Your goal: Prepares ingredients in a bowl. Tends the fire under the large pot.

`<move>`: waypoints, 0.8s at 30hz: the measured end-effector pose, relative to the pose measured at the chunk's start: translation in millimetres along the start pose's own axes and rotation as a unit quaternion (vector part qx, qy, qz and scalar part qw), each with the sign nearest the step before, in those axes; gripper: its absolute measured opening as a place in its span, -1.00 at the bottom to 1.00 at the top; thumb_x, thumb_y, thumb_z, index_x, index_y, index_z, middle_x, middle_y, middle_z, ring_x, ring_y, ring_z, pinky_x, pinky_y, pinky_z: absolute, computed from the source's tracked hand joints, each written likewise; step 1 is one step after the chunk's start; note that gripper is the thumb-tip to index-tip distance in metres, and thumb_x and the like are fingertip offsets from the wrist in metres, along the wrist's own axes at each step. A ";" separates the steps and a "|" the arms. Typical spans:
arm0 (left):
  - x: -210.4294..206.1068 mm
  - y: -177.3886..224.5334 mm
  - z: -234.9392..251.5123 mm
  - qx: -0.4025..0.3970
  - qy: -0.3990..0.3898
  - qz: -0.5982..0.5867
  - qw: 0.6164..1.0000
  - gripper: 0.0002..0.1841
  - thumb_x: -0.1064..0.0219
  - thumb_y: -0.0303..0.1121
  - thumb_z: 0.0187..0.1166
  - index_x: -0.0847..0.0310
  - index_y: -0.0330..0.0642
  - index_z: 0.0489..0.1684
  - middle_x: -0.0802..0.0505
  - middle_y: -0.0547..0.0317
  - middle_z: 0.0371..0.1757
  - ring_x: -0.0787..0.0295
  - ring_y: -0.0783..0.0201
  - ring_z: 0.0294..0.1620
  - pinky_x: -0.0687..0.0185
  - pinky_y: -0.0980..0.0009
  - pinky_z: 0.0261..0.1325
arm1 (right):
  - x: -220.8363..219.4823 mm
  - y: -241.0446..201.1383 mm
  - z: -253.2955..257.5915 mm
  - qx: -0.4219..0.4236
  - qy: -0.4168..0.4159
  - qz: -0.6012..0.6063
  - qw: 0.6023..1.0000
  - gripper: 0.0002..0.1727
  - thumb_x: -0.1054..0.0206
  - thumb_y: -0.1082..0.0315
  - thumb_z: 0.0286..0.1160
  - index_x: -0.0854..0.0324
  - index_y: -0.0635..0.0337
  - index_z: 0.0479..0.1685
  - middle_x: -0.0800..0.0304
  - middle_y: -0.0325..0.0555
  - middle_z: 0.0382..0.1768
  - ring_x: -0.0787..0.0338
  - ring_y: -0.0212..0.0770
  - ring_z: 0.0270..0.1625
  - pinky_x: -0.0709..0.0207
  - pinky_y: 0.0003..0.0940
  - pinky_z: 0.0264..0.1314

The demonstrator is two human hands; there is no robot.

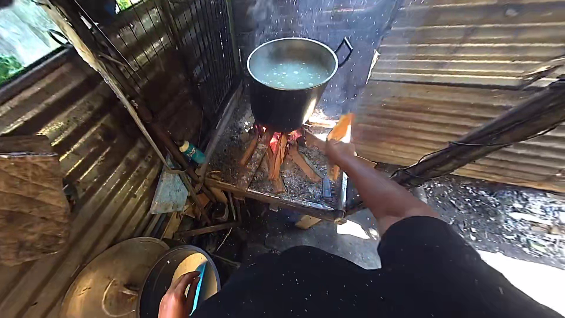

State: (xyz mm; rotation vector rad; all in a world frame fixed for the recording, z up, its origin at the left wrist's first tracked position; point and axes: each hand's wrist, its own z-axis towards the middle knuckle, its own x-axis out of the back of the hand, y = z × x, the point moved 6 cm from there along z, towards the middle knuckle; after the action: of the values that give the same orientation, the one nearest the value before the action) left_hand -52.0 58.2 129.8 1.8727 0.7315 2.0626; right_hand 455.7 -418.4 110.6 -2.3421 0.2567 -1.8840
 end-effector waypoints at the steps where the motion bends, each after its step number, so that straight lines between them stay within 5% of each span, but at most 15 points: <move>1: -2.6 -2.2 -1.3 0.002 0.000 0.000 1.000 -0.78 -0.33 -0.30 0.67 -0.85 -0.14 0.05 -0.95 0.12 0.01 -0.93 0.19 0.02 -0.82 0.05 0.18 | -1.5 -27.8 -28.8 0.042 -0.033 -0.023 0.998 -0.58 -0.31 0.32 0.60 -0.59 0.42 0.32 -0.69 0.53 0.24 -0.67 0.53 0.33 -0.46 0.60 0.27; 3: -11.8 -2.7 -1.7 -0.001 -0.003 -0.002 1.000 -0.79 -0.34 -0.31 0.65 -0.86 -0.14 0.02 -0.96 0.13 -0.02 -0.94 0.18 -0.01 -0.83 0.07 0.15 | -21.2 -88.0 -91.7 0.199 -0.130 -0.038 0.971 -0.58 -0.26 0.22 0.69 -0.61 0.24 0.41 -0.77 0.41 0.16 -0.74 0.45 0.26 -0.52 0.49 0.30; 5: -18.0 3.8 2.0 -0.010 -0.005 -0.004 1.000 -0.78 -0.34 -0.28 0.64 -0.87 -0.13 0.01 -0.96 0.12 -0.03 -0.95 0.17 -0.02 -0.84 0.07 0.13 | -33.4 -145.3 -165.1 0.404 -0.219 -0.025 0.888 -0.58 -0.17 0.12 0.81 -0.62 0.21 0.40 -0.83 0.29 0.08 -0.81 0.31 0.19 -0.56 0.38 0.33; 7: -18.0 9.0 4.5 -0.009 -0.004 -0.004 1.000 -0.77 -0.34 -0.26 0.64 -0.87 -0.12 0.00 -0.96 0.14 -0.03 -0.95 0.18 -0.02 -0.84 0.07 0.13 | -29.0 -164.7 -194.2 0.468 -0.254 -0.016 0.846 -0.60 -0.15 0.14 0.83 -0.65 0.25 0.32 -0.82 0.30 0.04 -0.80 0.32 0.19 -0.53 0.38 0.33; 9: -12.9 7.3 3.0 -0.002 -0.007 0.005 1.000 -0.78 -0.33 -0.25 0.65 -0.87 -0.07 0.02 -0.96 0.19 0.00 -0.94 0.23 0.00 -0.84 0.10 0.15 | -8.8 -128.7 -147.2 0.305 -0.224 0.008 0.925 -0.58 -0.10 0.19 0.85 -0.65 0.29 0.38 -0.75 0.41 0.24 -0.70 0.39 0.38 -0.44 0.38 0.49; 11: -6.8 1.7 -0.8 0.004 -0.004 0.007 1.000 -0.79 -0.34 -0.26 0.66 -0.86 -0.06 0.05 -0.95 0.19 0.02 -0.94 0.24 0.01 -0.84 0.09 0.15 | 16.0 -49.1 -75.5 0.113 -0.078 0.050 0.989 -0.56 -0.19 0.18 0.78 -0.59 0.24 0.47 -0.68 0.43 0.33 -0.64 0.43 0.42 -0.40 0.49 0.45; 14: -1.9 -1.2 -7.9 0.020 0.016 0.009 1.000 -0.79 -0.34 -0.29 0.65 -0.87 -0.10 0.03 -0.95 0.14 -0.01 -0.94 0.18 -0.01 -0.83 0.03 0.12 | 19.5 40.5 -7.9 -0.064 0.018 0.013 0.998 -0.41 -0.25 0.30 0.66 -0.34 0.36 0.64 -0.56 0.56 0.43 -0.54 0.54 0.51 -0.31 0.58 0.46; 16: -4.6 -3.8 -10.8 0.021 0.027 0.008 0.999 -0.79 -0.33 -0.29 0.65 -0.87 -0.10 0.02 -0.95 0.14 -0.02 -0.94 0.18 -0.03 -0.84 0.04 0.12 | 8.1 34.4 -11.7 -0.070 -0.008 -0.009 0.997 -0.43 -0.24 0.31 0.66 -0.37 0.44 0.59 -0.58 0.57 0.41 -0.56 0.52 0.51 -0.34 0.53 0.48; 20: -21.6 1.7 -2.0 0.001 0.039 -0.002 0.999 -0.76 -0.33 -0.25 0.64 -0.85 -0.09 0.06 -0.95 0.13 0.01 -0.94 0.15 0.01 -0.84 0.02 0.12 | -21.2 -82.5 -85.9 0.159 -0.123 -0.151 0.968 -0.34 -0.28 0.32 0.63 -0.26 0.26 0.73 -0.72 0.47 0.25 -0.67 0.50 0.36 -0.35 0.50 0.47; 24: -16.2 29.0 26.9 -0.051 0.058 0.028 0.997 -0.54 -0.44 -0.26 0.55 -0.66 -0.11 0.44 -0.77 -0.07 0.42 -0.72 -0.11 0.43 -0.59 -0.14 0.48 | -67.5 -204.0 -196.0 0.432 -0.127 -0.156 0.879 -0.60 -0.17 0.40 0.68 -0.58 0.24 0.45 -0.77 0.27 0.26 -0.66 0.36 0.42 -0.20 0.43 0.64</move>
State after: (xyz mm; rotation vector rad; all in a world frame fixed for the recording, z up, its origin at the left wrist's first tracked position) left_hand -19.3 30.7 132.4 1.7503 0.5942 2.2135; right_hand 261.2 -203.0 129.6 -1.9804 -0.8568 -1.3144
